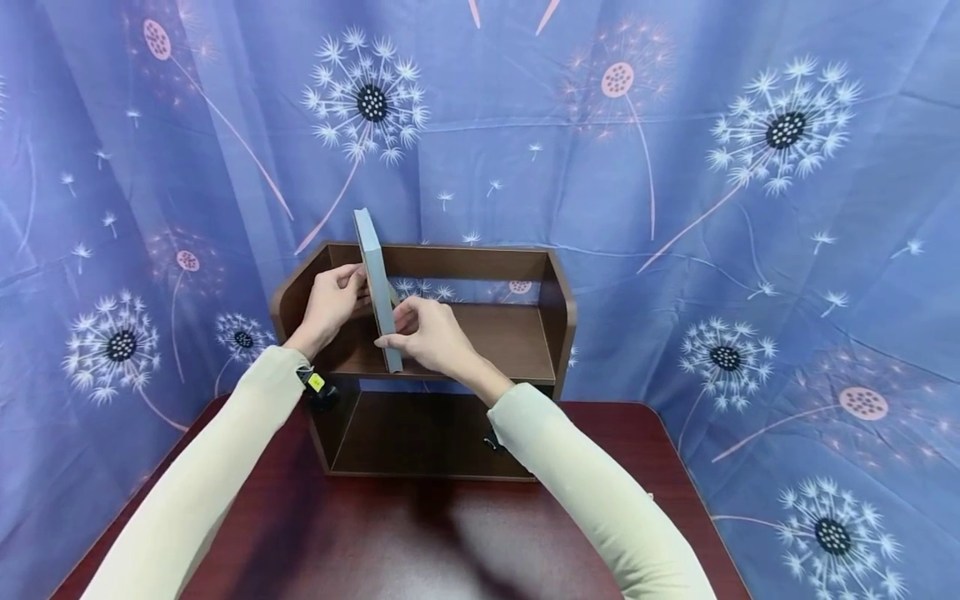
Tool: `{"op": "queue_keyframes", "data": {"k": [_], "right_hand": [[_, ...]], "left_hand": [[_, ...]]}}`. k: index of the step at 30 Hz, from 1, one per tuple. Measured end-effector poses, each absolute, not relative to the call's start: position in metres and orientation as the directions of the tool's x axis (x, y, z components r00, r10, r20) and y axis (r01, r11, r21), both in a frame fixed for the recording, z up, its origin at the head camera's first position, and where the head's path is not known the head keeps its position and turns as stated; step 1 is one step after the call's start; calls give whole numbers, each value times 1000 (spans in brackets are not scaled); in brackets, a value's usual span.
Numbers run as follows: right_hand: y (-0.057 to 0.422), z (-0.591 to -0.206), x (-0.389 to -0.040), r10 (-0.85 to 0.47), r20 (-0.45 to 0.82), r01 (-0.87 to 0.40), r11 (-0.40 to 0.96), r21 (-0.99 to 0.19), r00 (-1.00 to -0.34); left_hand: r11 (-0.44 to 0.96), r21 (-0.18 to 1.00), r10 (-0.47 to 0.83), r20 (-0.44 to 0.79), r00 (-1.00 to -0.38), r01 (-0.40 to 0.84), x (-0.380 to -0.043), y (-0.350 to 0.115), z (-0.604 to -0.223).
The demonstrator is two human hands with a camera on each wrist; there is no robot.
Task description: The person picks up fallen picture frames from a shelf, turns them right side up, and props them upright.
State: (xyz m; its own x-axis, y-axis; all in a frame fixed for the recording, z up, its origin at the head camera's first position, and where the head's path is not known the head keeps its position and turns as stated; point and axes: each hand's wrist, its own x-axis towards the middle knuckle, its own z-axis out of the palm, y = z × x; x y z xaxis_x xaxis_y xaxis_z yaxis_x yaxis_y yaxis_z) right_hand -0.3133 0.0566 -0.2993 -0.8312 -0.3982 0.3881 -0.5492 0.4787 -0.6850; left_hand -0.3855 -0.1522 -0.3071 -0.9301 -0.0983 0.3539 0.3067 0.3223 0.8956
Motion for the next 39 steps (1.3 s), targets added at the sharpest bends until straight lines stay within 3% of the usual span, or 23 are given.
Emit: {"op": "queue_keyframes", "data": {"k": [15,26,33,39], "right_hand": [[43,-296,-311,-359,396,-533,504,-680,-845],[35,-295,-305,-339,372,-502,537,-678,-864],[31,-294,-305,-336,386,-512,542,-667,-859],[31,-295,-303,-338,384,-511,548,-662,-859]], "left_hand": [[297,885,27,367,-930,358,-399,-153,-301],[320,867,36,392,-919,382,-401,-152,-309],[408,832,1,412,-911,376,-397,-154,-301],[522,785,-132,461,-878,334,-379,-155,-286]]}}
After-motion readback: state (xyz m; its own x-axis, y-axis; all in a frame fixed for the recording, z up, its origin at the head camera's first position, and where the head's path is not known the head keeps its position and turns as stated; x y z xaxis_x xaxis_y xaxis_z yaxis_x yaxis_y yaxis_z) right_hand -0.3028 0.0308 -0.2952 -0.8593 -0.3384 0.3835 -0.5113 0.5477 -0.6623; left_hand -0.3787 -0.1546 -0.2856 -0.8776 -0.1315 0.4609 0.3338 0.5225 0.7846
